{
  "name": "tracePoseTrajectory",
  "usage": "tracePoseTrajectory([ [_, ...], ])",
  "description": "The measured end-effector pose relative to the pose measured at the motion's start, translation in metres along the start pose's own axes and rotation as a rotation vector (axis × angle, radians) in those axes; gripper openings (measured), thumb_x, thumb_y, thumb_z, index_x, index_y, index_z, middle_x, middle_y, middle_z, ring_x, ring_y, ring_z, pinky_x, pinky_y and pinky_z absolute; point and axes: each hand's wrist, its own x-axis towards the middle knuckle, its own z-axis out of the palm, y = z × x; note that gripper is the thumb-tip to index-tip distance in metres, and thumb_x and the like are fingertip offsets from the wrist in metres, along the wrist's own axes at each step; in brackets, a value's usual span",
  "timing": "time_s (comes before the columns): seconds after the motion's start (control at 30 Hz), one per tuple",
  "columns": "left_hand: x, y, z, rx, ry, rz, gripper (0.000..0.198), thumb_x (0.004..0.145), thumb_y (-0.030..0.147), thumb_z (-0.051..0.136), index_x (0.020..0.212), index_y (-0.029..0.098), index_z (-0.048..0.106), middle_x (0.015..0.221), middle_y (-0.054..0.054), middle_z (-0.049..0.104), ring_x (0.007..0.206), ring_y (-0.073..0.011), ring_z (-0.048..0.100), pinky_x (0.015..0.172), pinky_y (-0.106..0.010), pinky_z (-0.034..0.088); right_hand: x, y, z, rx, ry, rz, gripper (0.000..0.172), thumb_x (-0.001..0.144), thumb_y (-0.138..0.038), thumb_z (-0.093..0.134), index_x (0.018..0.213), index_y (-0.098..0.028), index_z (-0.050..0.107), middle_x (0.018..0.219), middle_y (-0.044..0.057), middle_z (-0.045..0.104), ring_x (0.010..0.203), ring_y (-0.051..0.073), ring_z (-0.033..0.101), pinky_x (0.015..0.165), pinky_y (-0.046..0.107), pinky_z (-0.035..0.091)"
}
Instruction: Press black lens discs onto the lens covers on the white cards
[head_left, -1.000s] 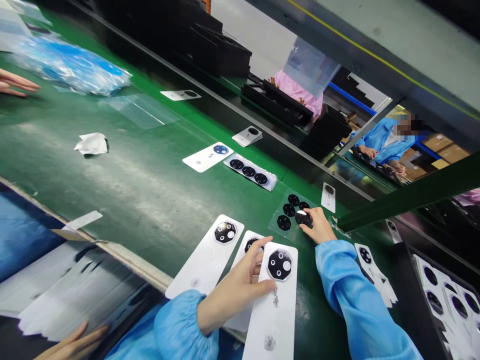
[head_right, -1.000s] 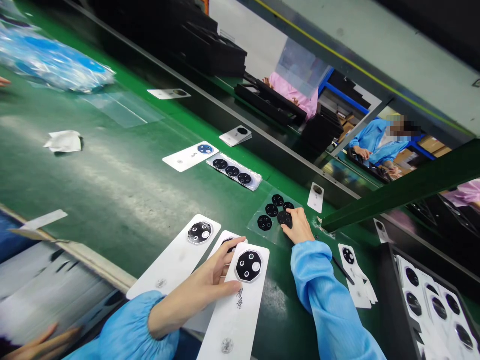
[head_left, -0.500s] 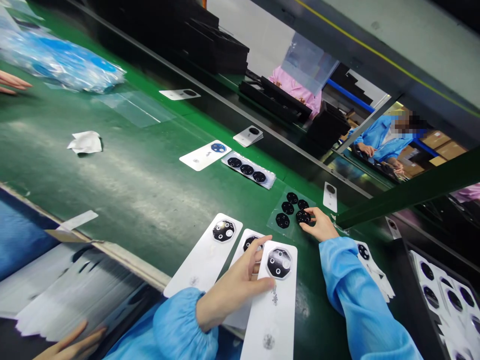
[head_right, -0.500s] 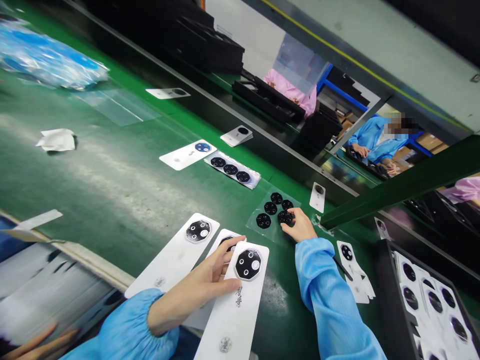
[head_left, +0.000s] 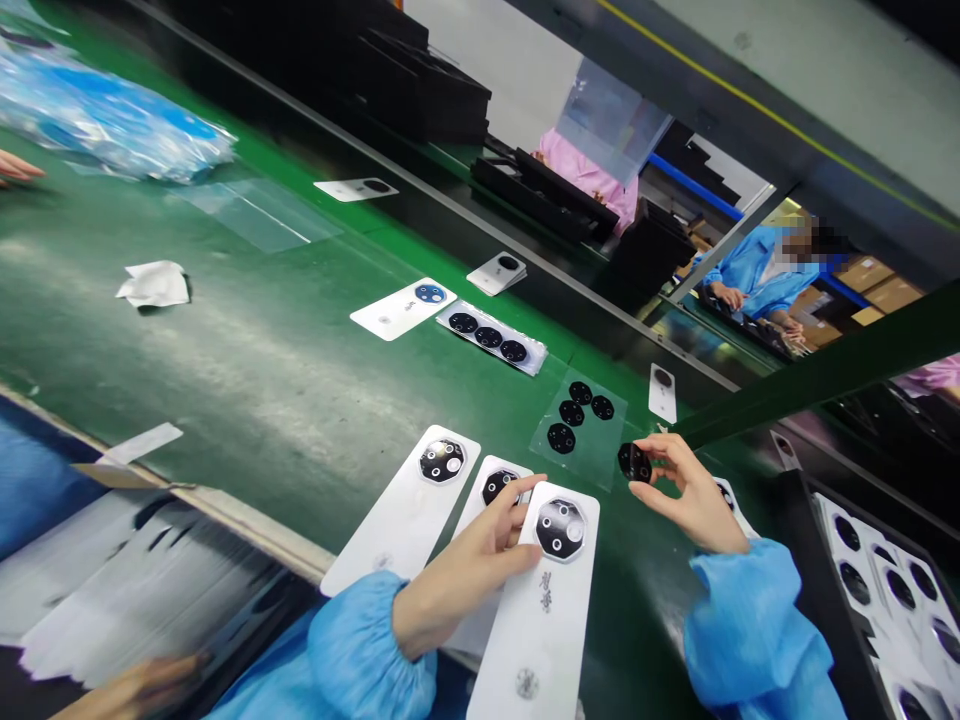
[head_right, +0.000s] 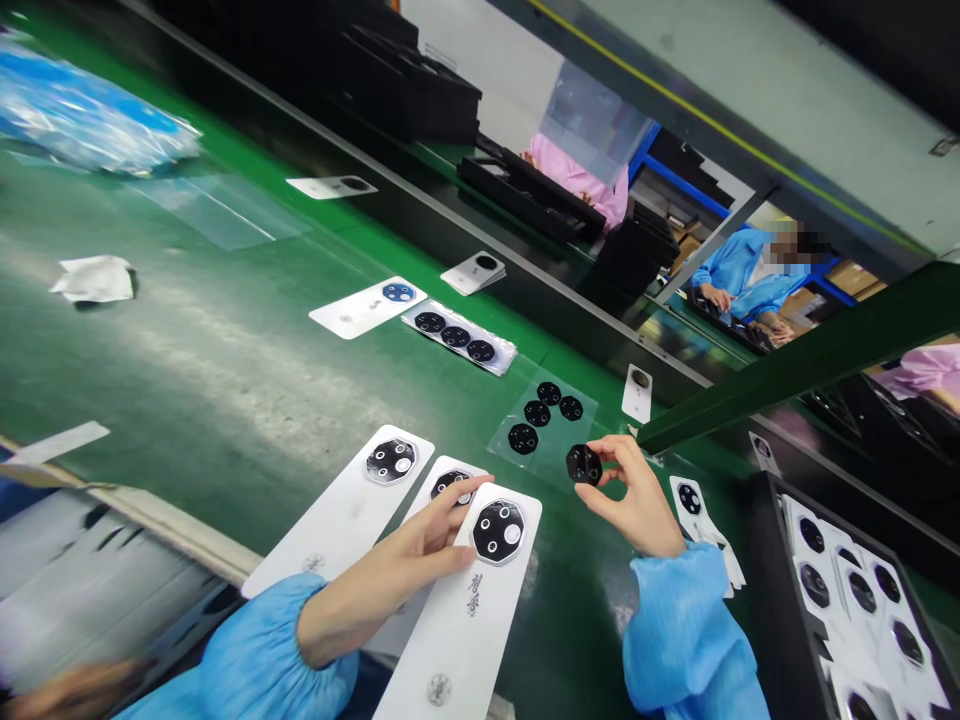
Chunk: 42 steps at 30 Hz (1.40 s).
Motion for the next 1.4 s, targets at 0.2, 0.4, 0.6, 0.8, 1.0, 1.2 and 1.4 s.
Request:
tracePoseTrajectory([
  [0.2, 0.001, -0.001, 0.002, 0.013, -0.022, -0.001, 0.065, 0.075, 0.019, 0.061, 0.133, 0.026, 0.032, 0.124, -0.008, 0.055, 0.102, -0.0226, 0.057, 0.086, -0.037, 0.042, -0.026, -0.008, 0.0, 0.068, -0.065, 0.049, 0.029, 0.078, -0.028, 0.06, 0.106, -0.024, 0.053, 0.102, 0.004, 0.05, 0.072, 0.013, 0.052, 0.068, 0.029, 0.051],
  [0.4, 0.001, -0.003, 0.005, 0.09, -0.014, 0.069, 0.064, 0.076, 0.019, 0.058, 0.134, 0.027, 0.03, 0.12, -0.007, 0.057, 0.1, -0.0214, 0.057, 0.083, -0.034, 0.043, -0.043, -0.023, 0.009, -0.019, -0.018, 0.007, 0.033, 0.08, -0.023, 0.057, 0.112, -0.026, 0.048, 0.106, 0.005, 0.047, 0.073, 0.014, 0.052, 0.072, 0.032, 0.05],
  [0.6, -0.001, -0.001, 0.01, 0.184, -0.025, 0.103, 0.062, 0.081, 0.022, 0.055, 0.136, 0.023, 0.026, 0.113, -0.009, 0.06, 0.089, -0.0191, 0.06, 0.075, -0.03, 0.043, -0.053, -0.046, 0.028, -0.16, -0.014, -0.09, 0.04, 0.079, -0.02, 0.055, 0.117, -0.026, 0.045, 0.102, 0.006, 0.046, 0.076, 0.017, 0.052, 0.071, 0.033, 0.05],
  [0.8, -0.001, -0.001, 0.011, 0.19, -0.013, 0.066, 0.063, 0.081, 0.022, 0.054, 0.136, 0.023, 0.023, 0.107, -0.008, 0.062, 0.08, -0.0172, 0.06, 0.068, -0.029, 0.043, -0.051, -0.058, 0.044, -0.177, -0.104, -0.164, 0.039, 0.081, -0.019, 0.055, 0.118, -0.026, 0.044, 0.102, 0.005, 0.046, 0.088, 0.018, 0.053, 0.074, 0.03, 0.051],
  [1.0, -0.002, -0.002, 0.011, 0.168, -0.014, 0.074, 0.063, 0.081, 0.022, 0.055, 0.136, 0.023, 0.026, 0.108, -0.008, 0.062, 0.08, -0.0169, 0.061, 0.067, -0.027, 0.043, -0.047, -0.059, 0.05, -0.21, -0.116, -0.186, 0.037, 0.082, -0.019, 0.054, 0.117, -0.025, 0.042, 0.102, 0.006, 0.046, 0.088, 0.019, 0.054, 0.073, 0.032, 0.052],
  [1.2, -0.003, -0.003, 0.01, 0.153, -0.014, 0.08, 0.062, 0.081, 0.024, 0.055, 0.135, 0.023, 0.026, 0.11, -0.008, 0.061, 0.081, -0.0164, 0.061, 0.067, -0.027, 0.043, -0.046, -0.06, 0.05, -0.214, -0.124, -0.181, 0.036, 0.082, -0.02, 0.055, 0.116, -0.025, 0.043, 0.101, 0.007, 0.047, 0.087, 0.02, 0.055, 0.071, 0.033, 0.053],
  [1.4, -0.002, -0.003, 0.01, 0.145, -0.019, 0.07, 0.063, 0.08, 0.023, 0.056, 0.136, 0.024, 0.026, 0.108, -0.008, 0.062, 0.081, -0.0175, 0.06, 0.068, -0.028, 0.043, -0.046, -0.059, 0.049, -0.206, -0.121, -0.205, 0.037, 0.082, -0.02, 0.053, 0.118, -0.026, 0.044, 0.101, 0.007, 0.049, 0.09, 0.02, 0.056, 0.074, 0.033, 0.053],
])
